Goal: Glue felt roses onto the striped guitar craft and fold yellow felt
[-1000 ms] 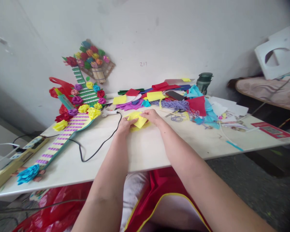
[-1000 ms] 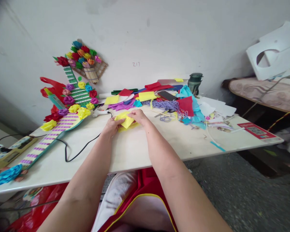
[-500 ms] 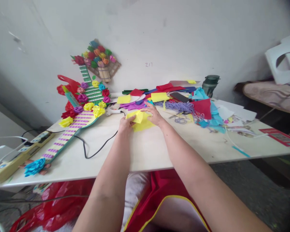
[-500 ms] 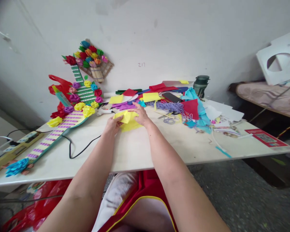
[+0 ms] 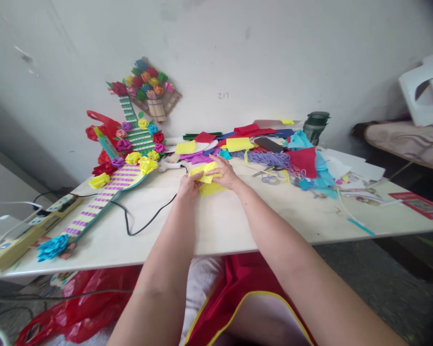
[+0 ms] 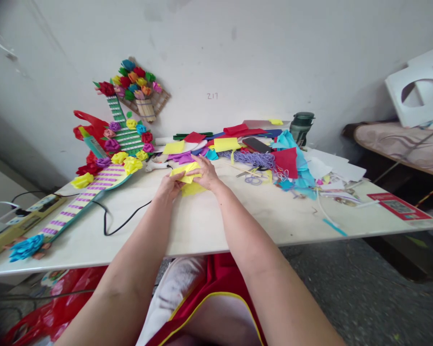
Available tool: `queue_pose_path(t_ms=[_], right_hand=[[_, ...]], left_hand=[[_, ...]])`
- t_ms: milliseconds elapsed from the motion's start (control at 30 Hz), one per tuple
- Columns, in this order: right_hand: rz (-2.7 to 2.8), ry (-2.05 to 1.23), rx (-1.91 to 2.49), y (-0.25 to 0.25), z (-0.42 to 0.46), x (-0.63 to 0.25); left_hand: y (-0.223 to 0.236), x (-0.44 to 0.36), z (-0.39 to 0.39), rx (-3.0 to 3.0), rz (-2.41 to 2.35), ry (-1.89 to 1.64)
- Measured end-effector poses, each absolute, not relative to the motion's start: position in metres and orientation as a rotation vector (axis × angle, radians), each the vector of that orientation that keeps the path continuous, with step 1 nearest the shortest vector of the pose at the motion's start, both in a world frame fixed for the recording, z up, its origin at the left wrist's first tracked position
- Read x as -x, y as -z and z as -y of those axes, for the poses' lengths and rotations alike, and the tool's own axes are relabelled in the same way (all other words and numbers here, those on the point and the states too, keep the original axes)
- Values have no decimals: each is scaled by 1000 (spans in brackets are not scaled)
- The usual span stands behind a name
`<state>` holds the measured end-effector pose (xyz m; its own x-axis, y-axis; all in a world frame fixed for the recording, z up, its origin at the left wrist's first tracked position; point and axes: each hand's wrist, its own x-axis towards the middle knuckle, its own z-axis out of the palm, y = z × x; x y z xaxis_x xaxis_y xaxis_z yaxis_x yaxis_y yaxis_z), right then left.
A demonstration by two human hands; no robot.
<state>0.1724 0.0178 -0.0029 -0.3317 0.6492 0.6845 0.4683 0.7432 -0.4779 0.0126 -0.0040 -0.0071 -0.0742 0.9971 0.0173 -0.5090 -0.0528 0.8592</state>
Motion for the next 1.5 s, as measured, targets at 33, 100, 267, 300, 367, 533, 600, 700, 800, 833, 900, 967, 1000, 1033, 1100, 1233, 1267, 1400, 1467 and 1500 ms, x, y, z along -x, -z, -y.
queue_pose_path(t_ms=[33,100,267,300,367,533,600,700,800,833,900,967,1000,1033,1100,1233,1267,1400,1467,1500], right_hand=[[1984,-241,856,3,-18,-172],[1969,-247,865,3,-17,-171],[1903,-267,862,4,-18,-171],[1888,-267,866,5,-19,-170],[1864,-265,878,6,-20,-170],[1838,-290,916,8,-22,-169],[1832,-300,923,8,-21,-169],[1818,-308,941,8,-20,-168],[1798,-311,969,7,-19,-167],[1789,-308,976,7,-18,-167],[1766,-299,984,7,-17,-167],[1748,-292,988,8,-17,-167],[1747,-295,991,8,-18,-167],[1749,-301,995,9,-18,-167],[1760,-317,1006,10,-20,-167],[1756,-304,1015,11,-22,-168],[1752,-297,1021,10,-22,-168],[1741,-311,1058,9,-21,-167],[1738,-328,1069,9,-20,-167],[1736,-334,1075,9,-20,-166]], left_hand=[[6,-13,5,-797,-834,-1488],[5,-14,6,-804,-842,-1483],[4,-15,9,-856,-870,-1472],[4,-15,9,-863,-870,-1465],[4,-15,9,-873,-863,-1451],[6,-16,8,-895,-834,-1446],[7,-16,8,-905,-822,-1440],[10,-15,6,-922,-797,-1432],[11,-15,5,-934,-778,-1421],[11,-15,5,-936,-778,-1416],[10,-16,6,-934,-782,-1403],[9,-16,7,-932,-783,-1387],[8,-17,8,-932,-784,-1378],[6,-17,9,-933,-782,-1368],[4,-17,11,-936,-774,-1352],[3,-18,12,-971,-763,-1334],[4,-18,11,-985,-765,-1331],[7,-18,9,-1021,-780,-1328],[8,-18,8,-1032,-788,-1334],[8,-19,8,-1037,-791,-1336]])
